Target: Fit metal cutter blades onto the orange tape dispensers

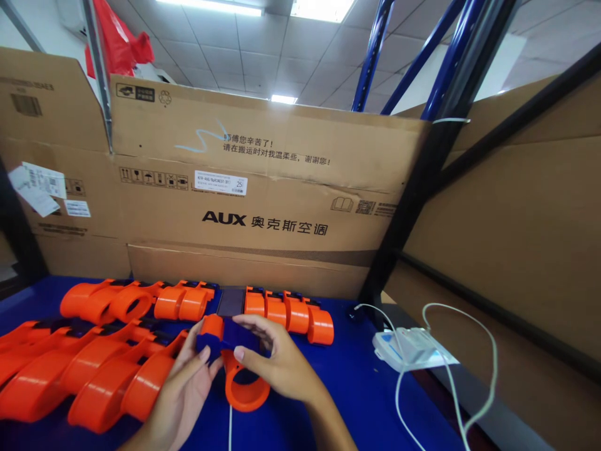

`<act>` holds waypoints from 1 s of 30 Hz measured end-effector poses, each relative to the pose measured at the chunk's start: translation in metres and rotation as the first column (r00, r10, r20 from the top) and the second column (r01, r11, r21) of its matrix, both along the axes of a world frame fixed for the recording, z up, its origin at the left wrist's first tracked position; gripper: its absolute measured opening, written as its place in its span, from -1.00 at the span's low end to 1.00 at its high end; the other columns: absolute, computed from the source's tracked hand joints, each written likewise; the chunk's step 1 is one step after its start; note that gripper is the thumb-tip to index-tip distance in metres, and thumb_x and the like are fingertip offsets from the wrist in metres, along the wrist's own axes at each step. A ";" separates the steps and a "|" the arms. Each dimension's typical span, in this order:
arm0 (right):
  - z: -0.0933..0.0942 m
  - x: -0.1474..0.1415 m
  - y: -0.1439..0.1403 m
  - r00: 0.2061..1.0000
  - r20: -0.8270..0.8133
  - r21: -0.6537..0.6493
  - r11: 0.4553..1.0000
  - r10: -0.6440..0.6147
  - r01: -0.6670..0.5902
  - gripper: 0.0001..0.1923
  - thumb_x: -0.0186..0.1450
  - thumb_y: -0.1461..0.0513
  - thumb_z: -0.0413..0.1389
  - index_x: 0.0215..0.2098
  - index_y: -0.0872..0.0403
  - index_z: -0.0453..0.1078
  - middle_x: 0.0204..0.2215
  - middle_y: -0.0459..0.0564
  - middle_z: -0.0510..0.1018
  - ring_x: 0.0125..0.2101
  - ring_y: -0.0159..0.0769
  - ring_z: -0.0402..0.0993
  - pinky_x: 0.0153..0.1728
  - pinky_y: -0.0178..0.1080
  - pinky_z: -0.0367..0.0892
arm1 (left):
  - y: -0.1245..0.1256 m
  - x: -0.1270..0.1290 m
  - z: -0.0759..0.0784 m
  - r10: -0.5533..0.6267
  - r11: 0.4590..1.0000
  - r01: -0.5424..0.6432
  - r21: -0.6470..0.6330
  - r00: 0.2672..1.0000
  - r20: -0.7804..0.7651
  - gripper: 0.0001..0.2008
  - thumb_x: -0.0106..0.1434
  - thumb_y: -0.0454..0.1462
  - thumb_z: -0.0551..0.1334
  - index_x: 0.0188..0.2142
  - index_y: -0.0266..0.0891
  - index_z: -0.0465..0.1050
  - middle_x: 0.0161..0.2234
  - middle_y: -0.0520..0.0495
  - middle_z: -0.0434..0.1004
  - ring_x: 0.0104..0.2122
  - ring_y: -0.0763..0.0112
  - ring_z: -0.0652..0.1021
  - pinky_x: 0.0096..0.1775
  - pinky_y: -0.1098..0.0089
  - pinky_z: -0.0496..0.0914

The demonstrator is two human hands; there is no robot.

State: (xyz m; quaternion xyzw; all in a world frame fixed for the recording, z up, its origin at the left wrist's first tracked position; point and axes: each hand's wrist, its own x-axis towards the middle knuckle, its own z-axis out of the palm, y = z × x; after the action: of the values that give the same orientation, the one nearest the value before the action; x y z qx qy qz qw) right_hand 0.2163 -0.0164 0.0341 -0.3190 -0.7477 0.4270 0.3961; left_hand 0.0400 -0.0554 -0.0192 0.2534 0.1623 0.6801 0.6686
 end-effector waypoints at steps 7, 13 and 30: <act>0.000 0.001 -0.009 0.971 0.217 0.221 0.974 -0.102 0.053 -0.34 0.17 0.01 0.34 0.20 -0.07 0.39 0.09 0.13 0.55 0.06 0.07 0.48 0.09 0.11 0.36 | -0.003 -0.004 -0.005 -0.036 0.998 0.037 0.056 0.999 -0.009 -0.38 0.26 -0.22 0.32 0.29 0.09 0.26 0.20 -0.09 0.49 0.28 0.02 0.33 0.29 0.06 0.14; -0.002 -0.001 -0.010 0.899 0.356 0.491 0.870 -0.257 0.054 -0.23 0.11 -0.04 0.37 0.25 -0.06 0.36 0.08 0.12 0.58 0.03 0.08 0.51 0.09 0.05 0.35 | -0.003 -0.003 0.003 0.175 0.982 -0.188 -0.028 0.953 -0.246 -0.38 0.12 -0.21 0.45 0.18 -0.02 0.39 0.21 -0.18 0.47 0.26 -0.04 0.35 0.28 0.05 0.14; -0.009 0.002 -0.003 0.885 0.351 0.711 0.702 -0.305 -0.039 -0.17 0.12 -0.01 0.35 0.30 0.00 0.29 -0.09 0.09 0.66 -0.14 -0.02 0.60 -0.06 0.01 0.47 | 0.011 -0.005 -0.015 0.298 0.952 -0.299 0.066 0.852 -0.430 -0.61 0.11 -0.15 0.45 -0.11 -0.06 0.39 0.06 -0.13 0.61 0.12 0.04 0.52 0.23 -0.01 0.24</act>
State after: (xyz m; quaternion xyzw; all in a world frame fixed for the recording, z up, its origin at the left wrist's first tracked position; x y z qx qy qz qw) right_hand 0.2187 -0.0192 0.0253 -0.2880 -0.8966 -0.0034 0.3365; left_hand 0.0351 -0.0442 -0.0344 0.3697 0.3458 0.7012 0.5021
